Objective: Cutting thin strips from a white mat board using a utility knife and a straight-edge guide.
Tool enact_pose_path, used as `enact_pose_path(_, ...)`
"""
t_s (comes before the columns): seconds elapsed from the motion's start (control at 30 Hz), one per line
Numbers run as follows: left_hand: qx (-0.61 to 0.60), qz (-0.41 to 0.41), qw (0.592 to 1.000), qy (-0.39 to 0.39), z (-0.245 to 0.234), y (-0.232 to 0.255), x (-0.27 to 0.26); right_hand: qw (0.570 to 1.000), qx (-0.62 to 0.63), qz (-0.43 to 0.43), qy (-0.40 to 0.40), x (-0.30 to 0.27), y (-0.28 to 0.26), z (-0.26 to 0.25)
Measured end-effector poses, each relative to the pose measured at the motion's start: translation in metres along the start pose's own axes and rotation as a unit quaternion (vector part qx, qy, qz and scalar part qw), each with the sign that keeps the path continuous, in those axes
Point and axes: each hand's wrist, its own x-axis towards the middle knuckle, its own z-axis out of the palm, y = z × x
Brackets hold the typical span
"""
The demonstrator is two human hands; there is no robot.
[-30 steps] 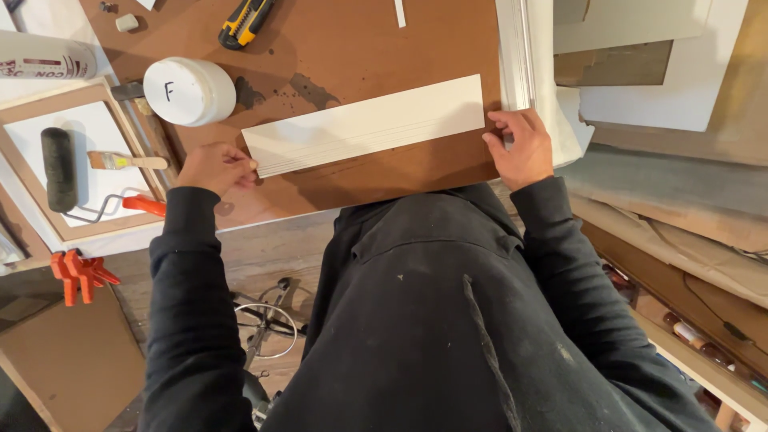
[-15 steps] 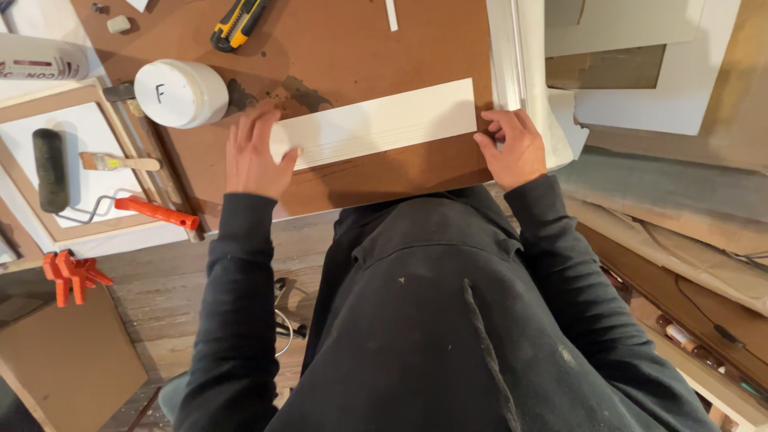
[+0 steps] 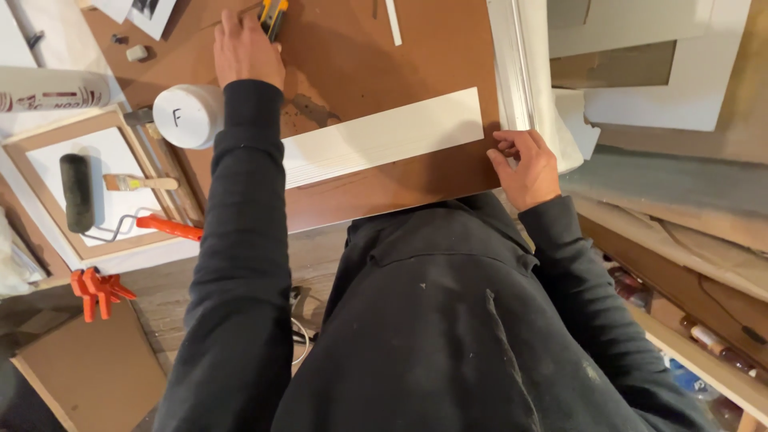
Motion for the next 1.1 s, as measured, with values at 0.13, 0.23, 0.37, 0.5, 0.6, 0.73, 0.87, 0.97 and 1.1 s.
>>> enact_pose_path(0.13, -0.028, 0.028, 0.996, -0.075, -0.036, 0.022, -0.026, 0.998, 0.043, 0.026, -0.023, -0.006, -0.018, -0.009)
enact_pose_path(0.23, -0.066, 0.040, 0.994, -0.074, -0.051, 0.059, -0.065, 0.993, 0.075, 0.060, -0.076, -0.007, -0.029, -0.007)
enact_pose_path(0.37, -0.208, 0.052, 0.962, -0.169, -0.073, 0.145, -0.112, 0.941, 0.275, 0.103, -0.170, -0.009, -0.041, 0.011)
enact_pose_path(0.5, -0.356, 0.123, 0.914, -0.153, -0.098, 0.221, -0.128, 0.862, 0.456, 0.132, -0.177, -0.012, -0.027, 0.029)
enact_pose_path(0.6, -0.409, 0.189, 0.870, -0.200, -0.103, 0.243, -0.124, 0.862, 0.459, 0.185, -0.106, -0.013, -0.018, 0.018)
enact_pose_path(0.73, -0.311, 0.207, 0.919, -0.125, -0.070, 0.235, -0.111, 0.937, 0.288, 0.197, 0.019, -0.015, -0.021, -0.015)
enact_pose_path(0.87, -0.234, 0.265, 0.930, -0.103, -0.028, 0.227, -0.109, 0.984, 0.046, 0.168, 0.028, -0.034, 0.004, -0.004)
enact_pose_path(0.97, -0.217, 0.281, 0.929, -0.102, -0.013, 0.227, -0.111, 0.988, -0.086, 0.127, 0.000, -0.040, -0.008, 0.003)
enact_pose_path(1.1, -0.216, 0.267, 0.932, -0.113, 0.001, 0.227, -0.115, 0.988, -0.100, 0.107, -0.039, -0.035, -0.018, 0.016)
